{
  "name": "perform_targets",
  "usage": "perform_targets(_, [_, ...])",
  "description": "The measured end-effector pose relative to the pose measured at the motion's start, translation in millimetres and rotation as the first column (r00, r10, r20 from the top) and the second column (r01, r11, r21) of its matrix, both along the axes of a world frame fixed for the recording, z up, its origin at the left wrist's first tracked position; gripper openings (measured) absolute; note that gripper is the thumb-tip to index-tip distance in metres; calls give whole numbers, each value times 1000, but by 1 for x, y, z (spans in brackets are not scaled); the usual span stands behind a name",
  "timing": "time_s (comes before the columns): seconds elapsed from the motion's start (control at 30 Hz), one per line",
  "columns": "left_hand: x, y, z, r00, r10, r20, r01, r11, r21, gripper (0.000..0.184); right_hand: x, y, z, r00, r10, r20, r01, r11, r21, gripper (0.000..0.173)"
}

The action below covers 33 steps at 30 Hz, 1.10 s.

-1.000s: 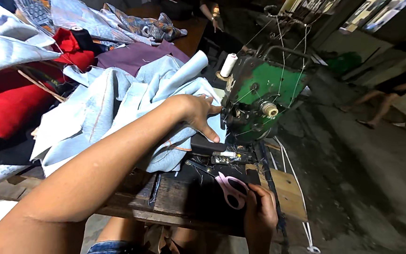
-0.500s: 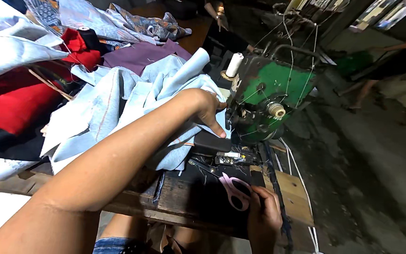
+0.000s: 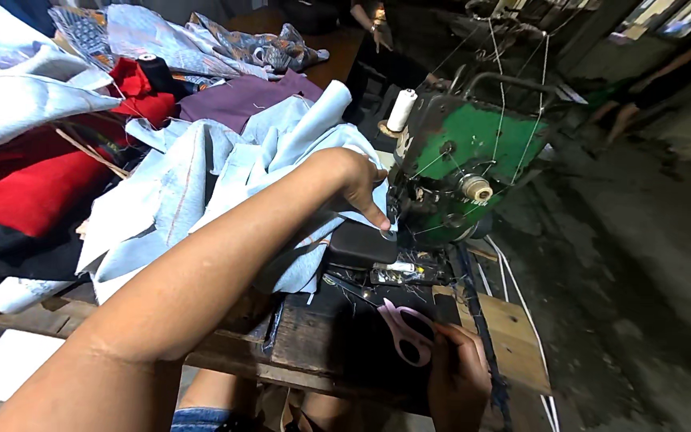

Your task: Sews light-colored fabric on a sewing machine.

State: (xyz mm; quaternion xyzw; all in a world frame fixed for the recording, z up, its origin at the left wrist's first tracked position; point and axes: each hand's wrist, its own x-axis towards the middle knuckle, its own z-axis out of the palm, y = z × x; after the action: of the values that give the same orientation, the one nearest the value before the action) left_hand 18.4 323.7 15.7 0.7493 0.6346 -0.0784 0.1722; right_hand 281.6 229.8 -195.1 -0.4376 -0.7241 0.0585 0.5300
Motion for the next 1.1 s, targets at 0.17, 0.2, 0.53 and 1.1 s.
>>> perform_targets(0.17, [-3,7,-2,1000,-3,-29,4,1000,10,102,1,-2,2,1000,10,0,-10,999,-40,25])
perform_targets(0.2, [-3,9,-1,1000,-5,-30,5,1000,12,102,0,-2,3,1000,7,-7,-7,999,-41,25])
perform_targets(0.53, [-11,14,-7,997,20,79,-27,996,81,98,-4,-4,7,997,-48,60,52,997,-60,20])
perform_targets(1.1, [-29,31,-8,965,30,260,-48,997,66,53,0,-1,-9,999,-8,-35,10,999,39,22])
